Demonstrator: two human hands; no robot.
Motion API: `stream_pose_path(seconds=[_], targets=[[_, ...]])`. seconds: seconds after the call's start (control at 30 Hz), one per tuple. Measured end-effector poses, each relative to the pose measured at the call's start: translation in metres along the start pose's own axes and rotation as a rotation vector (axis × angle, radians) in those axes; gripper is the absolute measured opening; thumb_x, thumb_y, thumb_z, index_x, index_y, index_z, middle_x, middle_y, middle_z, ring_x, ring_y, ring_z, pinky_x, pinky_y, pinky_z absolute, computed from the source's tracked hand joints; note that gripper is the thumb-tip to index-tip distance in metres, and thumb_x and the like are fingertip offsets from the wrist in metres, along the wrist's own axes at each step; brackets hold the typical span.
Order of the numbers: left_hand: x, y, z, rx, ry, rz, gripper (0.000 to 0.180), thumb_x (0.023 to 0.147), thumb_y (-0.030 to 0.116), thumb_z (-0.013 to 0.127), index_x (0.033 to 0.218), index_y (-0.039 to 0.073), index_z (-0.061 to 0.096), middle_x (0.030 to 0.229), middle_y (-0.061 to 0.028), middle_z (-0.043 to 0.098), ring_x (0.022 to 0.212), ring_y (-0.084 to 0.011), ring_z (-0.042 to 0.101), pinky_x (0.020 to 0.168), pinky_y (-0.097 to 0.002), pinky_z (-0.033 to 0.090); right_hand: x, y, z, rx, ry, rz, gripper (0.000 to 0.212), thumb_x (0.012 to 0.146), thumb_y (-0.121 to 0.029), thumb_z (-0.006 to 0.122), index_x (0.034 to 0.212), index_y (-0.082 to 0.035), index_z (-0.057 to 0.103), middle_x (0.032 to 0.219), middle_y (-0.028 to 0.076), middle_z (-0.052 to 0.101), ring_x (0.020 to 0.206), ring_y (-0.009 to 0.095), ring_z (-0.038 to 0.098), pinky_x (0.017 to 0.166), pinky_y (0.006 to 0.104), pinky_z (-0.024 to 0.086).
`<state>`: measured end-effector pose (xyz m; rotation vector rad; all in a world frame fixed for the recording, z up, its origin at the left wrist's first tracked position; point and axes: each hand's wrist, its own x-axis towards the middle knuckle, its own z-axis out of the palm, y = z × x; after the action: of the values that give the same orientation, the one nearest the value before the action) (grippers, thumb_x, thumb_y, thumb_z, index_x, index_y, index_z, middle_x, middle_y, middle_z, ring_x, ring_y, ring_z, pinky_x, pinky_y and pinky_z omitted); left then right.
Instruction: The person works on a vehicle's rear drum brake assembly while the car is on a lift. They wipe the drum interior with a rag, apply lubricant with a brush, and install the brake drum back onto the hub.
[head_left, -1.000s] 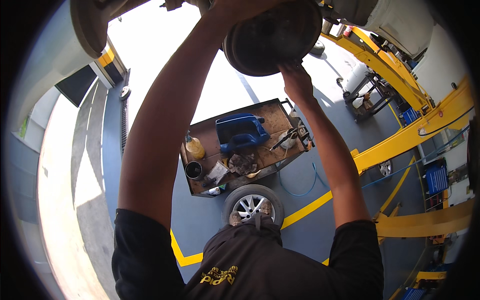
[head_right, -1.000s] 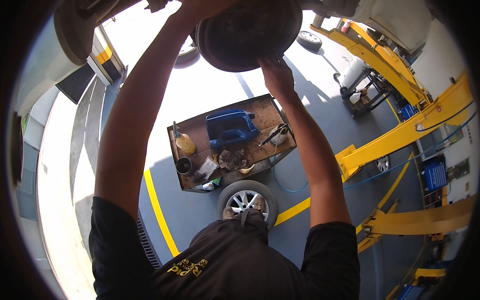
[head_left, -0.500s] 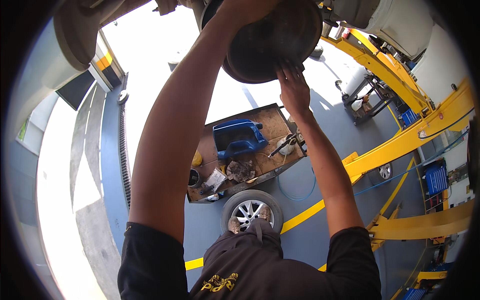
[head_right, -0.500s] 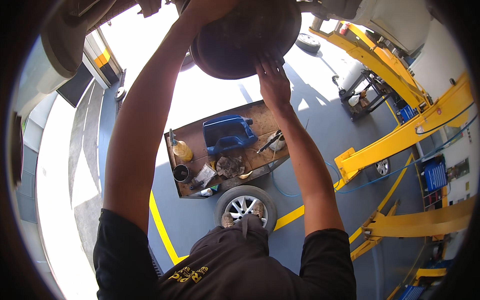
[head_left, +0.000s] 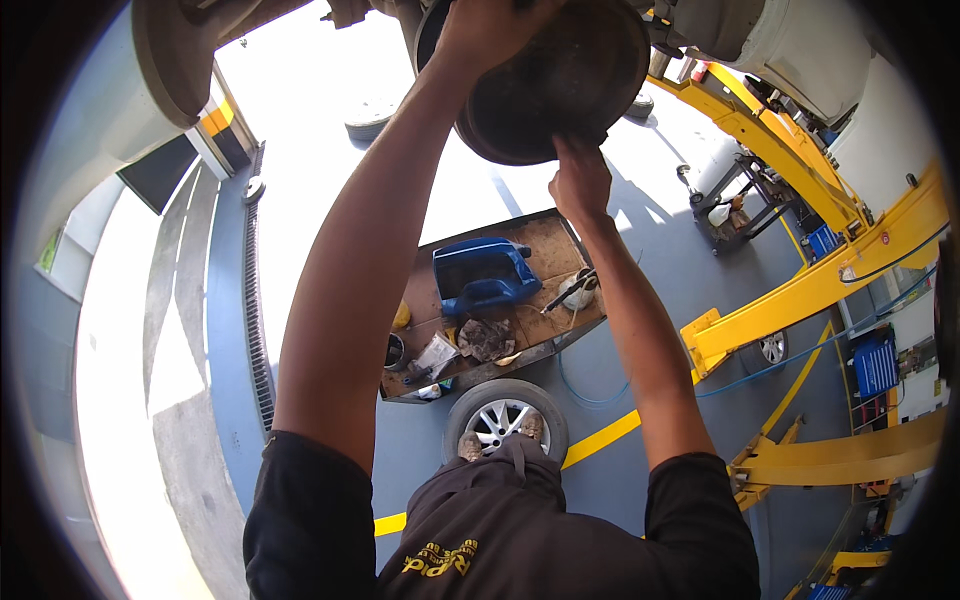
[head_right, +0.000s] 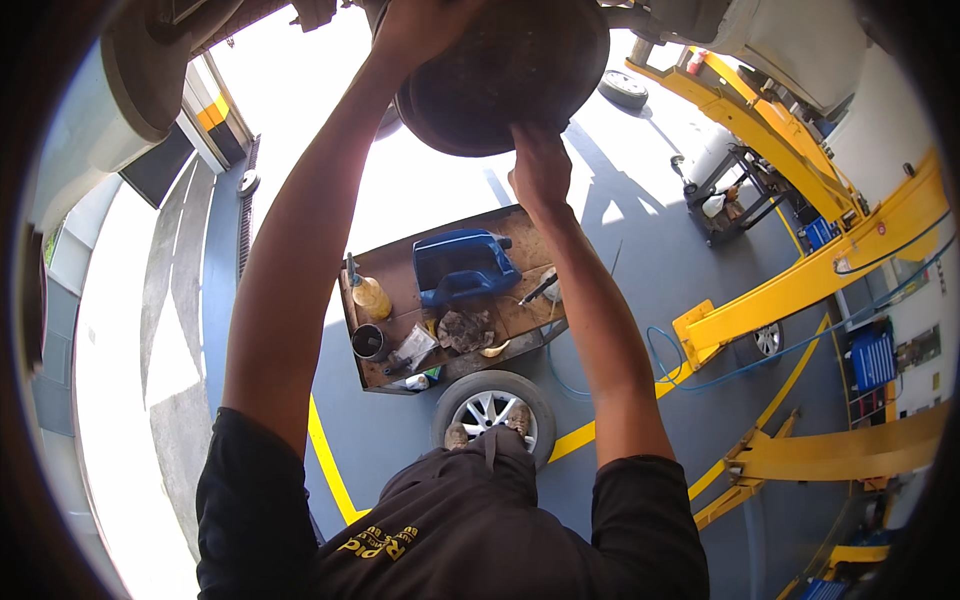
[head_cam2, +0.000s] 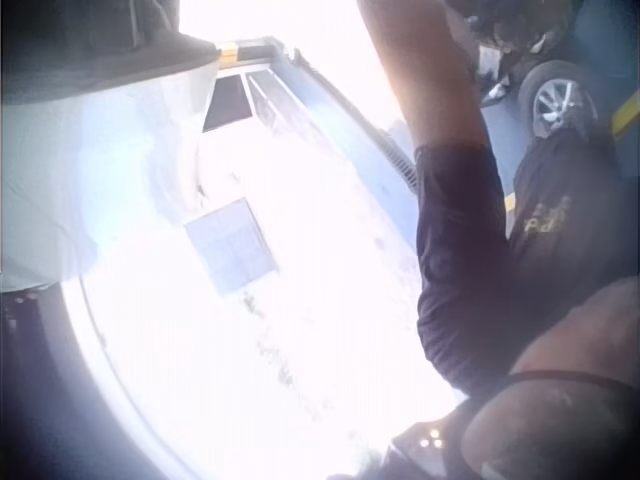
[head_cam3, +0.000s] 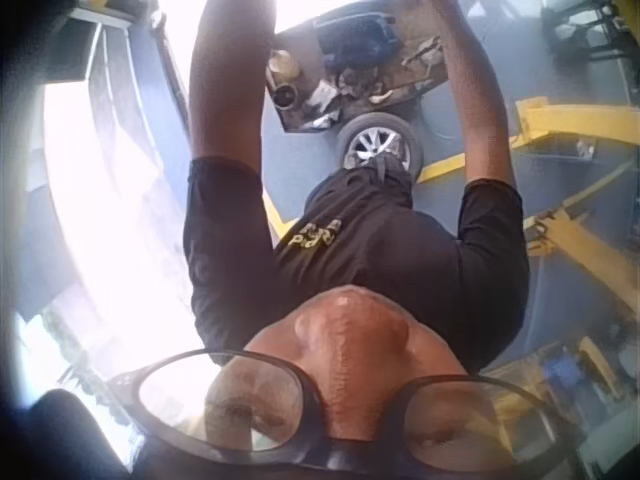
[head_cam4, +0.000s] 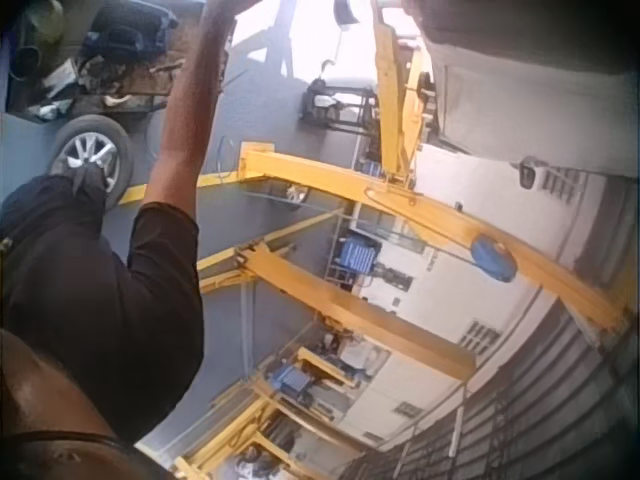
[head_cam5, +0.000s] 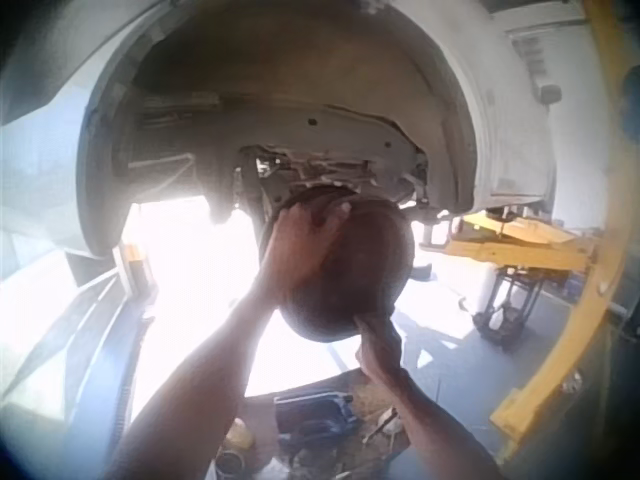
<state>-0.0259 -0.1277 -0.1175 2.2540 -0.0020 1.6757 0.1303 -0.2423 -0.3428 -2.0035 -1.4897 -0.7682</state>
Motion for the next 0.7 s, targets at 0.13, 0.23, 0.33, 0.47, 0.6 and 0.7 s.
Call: stream_pose_path(seconds=[0.13,0.23,0.33,0.47,0.6,0.7], targets=[[-0.002,-0.009,-0.007,0.173,-0.083,-0.138,0.041,0.103,0.037,0.064,0.127,0.005,0.073,0.118,-0.0208,0.075,0.113,-0.0408,0.071,0.099,-0.0471,0.056,0.001,-0.133,-0.015,0.495,-0.029,0.28,0.065,0.079,0.003,0.07,0.142,-0.003,0.053,0.14,0.026,0.061,0.126,0.045,0.062,0.111,0.0507,0.05],[-0.005,-0.013,-0.008,0.03,0.002,0.003,0.04,0.103,0.036,0.065,0.126,0.005,0.074,0.117,-0.0208,0.076,0.112,-0.0405,0.072,0.098,-0.0466,0.056,0.001,-0.073,-0.012,0.203,-0.257,0.107,0.067,0.078,0.003,0.071,0.143,-0.004,0.055,0.14,0.021,0.064,0.131,0.039,0.061,0.107,0.0463,0.055],[-0.004,-0.011,-0.001,0.016,0.032,-0.051,0.04,0.103,0.036,0.065,0.125,0.005,0.074,0.116,-0.0217,0.075,0.11,-0.0407,0.072,0.096,-0.0474,0.057,0.003,0.022,-0.005,-0.217,0.159,-0.247,0.062,0.079,0.007,0.066,0.139,-0.005,0.06,0.137,0.018,0.065,0.126,0.036,0.063,0.105,0.0438,0.055],[-0.019,-0.007,-0.007,0.122,0.04,-0.128,0.04,0.103,0.037,0.065,0.126,0.006,0.074,0.115,-0.0223,0.075,0.108,-0.0411,0.072,0.094,-0.0481,0.057,0.005,-0.099,-0.009,0.266,-0.192,0.272,0.063,0.081,-0.001,0.07,0.142,-0.005,0.057,0.136,0.024,0.065,0.123,0.042,0.064,0.11,0.0485,0.05],[-0.014,-0.008,-0.011,0.136,-0.039,-0.198,0.042,0.102,0.039,0.065,0.127,0.006,0.074,0.115,-0.023,0.075,0.108,-0.0415,0.072,0.095,-0.0479,0.057,0.009,-0.11,-0.027,0.492,-0.169,0.185,0.062,0.081,-0.002,0.069,0.141,-0.003,0.056,0.134,0.027,0.064,0.122,0.045,0.064,0.109,0.0508,0.049],[-0.01,0.003,-0.004,0.056,0.027,-0.13,0.044,0.101,0.041,0.066,0.128,0.007,0.074,0.117,-0.0228,0.075,0.112,-0.0406,0.071,0.098,-0.0472,0.055,0.004,0.042,0.001,-0.112,0.106,-0.356,0.061,0.08,0.001,0.067,0.14,-0.001,0.057,0.136,0.025,0.064,0.127,0.044,0.062,0.11,0.0478,0.05]])
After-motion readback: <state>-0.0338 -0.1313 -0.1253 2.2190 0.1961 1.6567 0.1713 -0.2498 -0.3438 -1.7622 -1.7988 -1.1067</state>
